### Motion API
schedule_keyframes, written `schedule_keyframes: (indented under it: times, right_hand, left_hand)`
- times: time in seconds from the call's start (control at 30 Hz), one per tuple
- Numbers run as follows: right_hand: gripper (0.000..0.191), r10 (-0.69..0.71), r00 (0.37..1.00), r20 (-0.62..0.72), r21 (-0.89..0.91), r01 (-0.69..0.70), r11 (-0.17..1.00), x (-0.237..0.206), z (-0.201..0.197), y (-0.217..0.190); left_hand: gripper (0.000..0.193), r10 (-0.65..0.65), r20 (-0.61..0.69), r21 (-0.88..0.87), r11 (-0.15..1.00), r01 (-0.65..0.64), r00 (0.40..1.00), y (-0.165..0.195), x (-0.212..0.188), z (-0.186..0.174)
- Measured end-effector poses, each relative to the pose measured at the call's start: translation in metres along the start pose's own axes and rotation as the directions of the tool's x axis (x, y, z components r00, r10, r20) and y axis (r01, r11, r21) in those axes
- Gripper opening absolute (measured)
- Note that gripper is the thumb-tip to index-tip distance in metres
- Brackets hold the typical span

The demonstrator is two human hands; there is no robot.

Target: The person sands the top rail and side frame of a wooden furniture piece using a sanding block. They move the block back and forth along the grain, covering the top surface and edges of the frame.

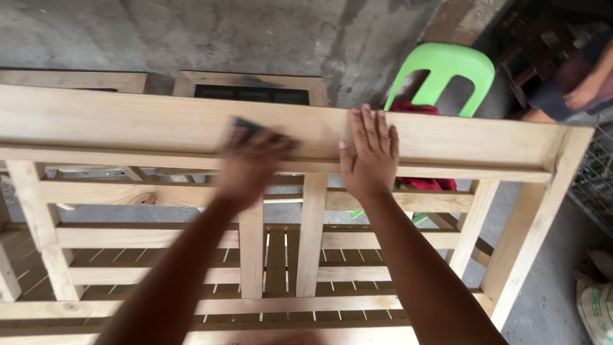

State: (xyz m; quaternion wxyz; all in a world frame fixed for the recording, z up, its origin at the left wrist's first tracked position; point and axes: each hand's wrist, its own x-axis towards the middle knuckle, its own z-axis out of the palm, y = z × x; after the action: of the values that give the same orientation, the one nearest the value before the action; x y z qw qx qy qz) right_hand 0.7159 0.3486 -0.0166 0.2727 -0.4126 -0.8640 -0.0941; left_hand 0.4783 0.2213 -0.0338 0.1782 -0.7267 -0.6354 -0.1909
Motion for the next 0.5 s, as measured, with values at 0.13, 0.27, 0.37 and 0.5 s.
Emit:
schedule_keyframes:
  times: [0.13, 0.27, 0.37, 0.5]
  right_hand:
    - [0.061, 0.019, 1.000, -0.005, -0.027, -0.020, 0.999, -0.003, 0.001, -0.006]
    - [0.060, 0.024, 1.000, -0.021, 0.001, -0.024, 1.000, -0.004, -0.002, -0.010]
    - [0.060, 0.042, 0.999, -0.015, 0.013, -0.042, 0.999, -0.005, -0.006, -0.013]
    - [0.060, 0.035, 0.999, -0.034, 0.127, -0.030, 0.991, -0.006, -0.013, -0.014]
  left_hand:
    - [0.043, -0.233, 0.117, -0.031, 0.971, 0.238, 0.965, -0.084, -0.062, -0.041]
    - [0.031, -0.274, 0.176, -0.034, 0.958, 0.284, 0.946, -0.119, -0.088, -0.069]
    - [0.036, -0.176, 0.219, -0.066, 0.979, 0.195, 0.960, -0.110, -0.074, -0.071]
    - [0.040, 0.044, 0.218, -0.066, 0.997, -0.030, 0.975, -0.071, -0.038, -0.051]
